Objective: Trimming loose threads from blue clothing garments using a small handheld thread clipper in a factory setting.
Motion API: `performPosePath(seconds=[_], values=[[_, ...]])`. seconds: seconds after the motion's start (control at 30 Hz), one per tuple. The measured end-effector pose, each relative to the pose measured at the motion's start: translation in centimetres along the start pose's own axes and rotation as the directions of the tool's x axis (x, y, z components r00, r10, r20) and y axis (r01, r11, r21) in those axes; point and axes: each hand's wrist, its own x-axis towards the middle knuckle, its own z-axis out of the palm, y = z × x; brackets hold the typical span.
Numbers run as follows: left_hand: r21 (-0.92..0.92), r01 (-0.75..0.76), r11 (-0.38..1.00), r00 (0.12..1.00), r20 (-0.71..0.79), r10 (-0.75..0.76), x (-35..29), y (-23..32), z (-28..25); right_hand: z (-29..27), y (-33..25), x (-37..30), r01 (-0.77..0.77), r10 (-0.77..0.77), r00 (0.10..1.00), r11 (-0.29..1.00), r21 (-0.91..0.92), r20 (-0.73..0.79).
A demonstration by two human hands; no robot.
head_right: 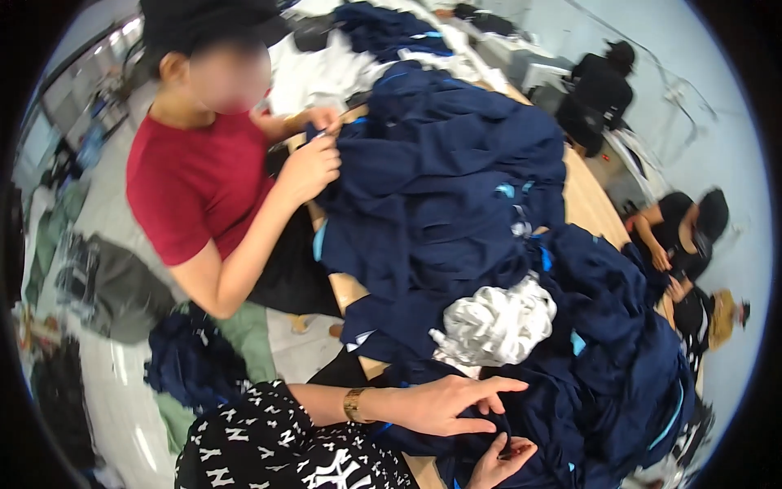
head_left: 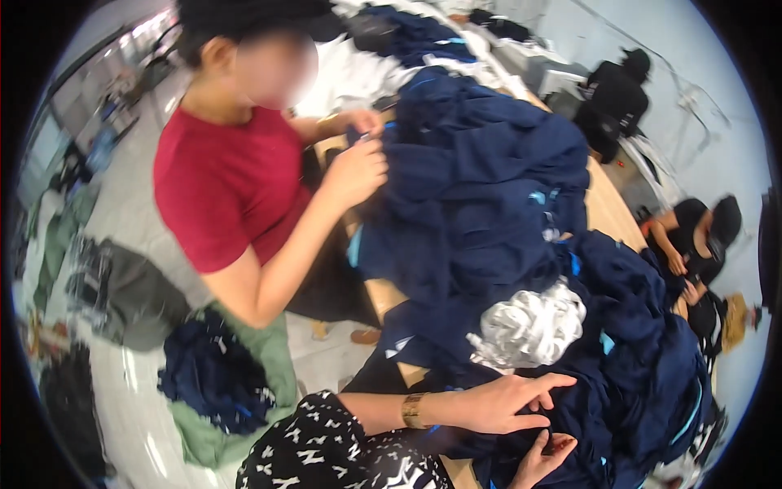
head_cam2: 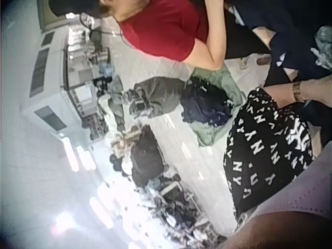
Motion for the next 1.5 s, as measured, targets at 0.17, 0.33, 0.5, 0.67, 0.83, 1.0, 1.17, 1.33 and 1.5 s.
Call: performPosePath(seconds=[0.17, 0.33, 0.5, 0.67, 0.83, 1.0, 1.17, 1.33, 1.5], values=[[0.005, -0.040, 0.999, 0.989, -0.141, 0.040, -1.6, 0.1, -1.0, 0.8, 0.4, 1.7, 0.132, -0.133, 0.990, 0.991, 0.009, 0.038], [-0.006, -0.149, 0.989, 0.792, -0.600, 0.115, -5.0, 1.9, -3.2, 2.4, -0.2, 2.7, 0.193, -0.192, 0.979, 0.981, 0.004, 0.071], [0.326, -0.648, 0.688, -0.085, -0.929, 0.361, -10.2, 6.9, -7.2, 4.7, -0.9, 3.1, 0.235, -0.243, 0.960, 0.969, 0.072, 0.137], [0.705, -0.441, 0.556, -0.406, -0.709, 0.577, -11.9, 10.3, -11.4, 4.5, -1.3, 3.1, 0.244, -0.246, 0.969, 0.968, 0.050, 0.034], [0.495, -0.494, 0.715, -0.049, -0.837, 0.545, -11.1, 5.6, -9.9, 3.7, -2.2, 2.1, 0.242, -0.243, 0.966, 0.970, -0.021, -0.085], [0.069, -0.113, 0.991, 0.806, -0.577, 0.132, -6.1, 2.5, -3.1, 0.6, -2.8, 0.8, 0.276, -0.312, 0.928, 0.943, -0.187, -0.205], [0.364, -0.190, 0.912, 0.952, -0.158, 0.261, -3.9, -2.9, 4.4, -1.0, -4.6, -1.0, 0.341, -0.366, 0.904, 0.929, -0.142, -0.220], [0.606, -0.144, 0.782, 0.960, -0.107, 0.260, -3.2, -7.5, 6.2, -2.1, -6.9, -1.8, 0.313, -0.340, 0.866, 0.940, -0.132, -0.367], [0.728, -0.017, 0.685, 0.954, -0.192, 0.228, -3.0, -7.7, 2.7, -4.7, -6.5, -1.6, 0.274, -0.301, 0.758, 0.952, -0.135, -0.579]])
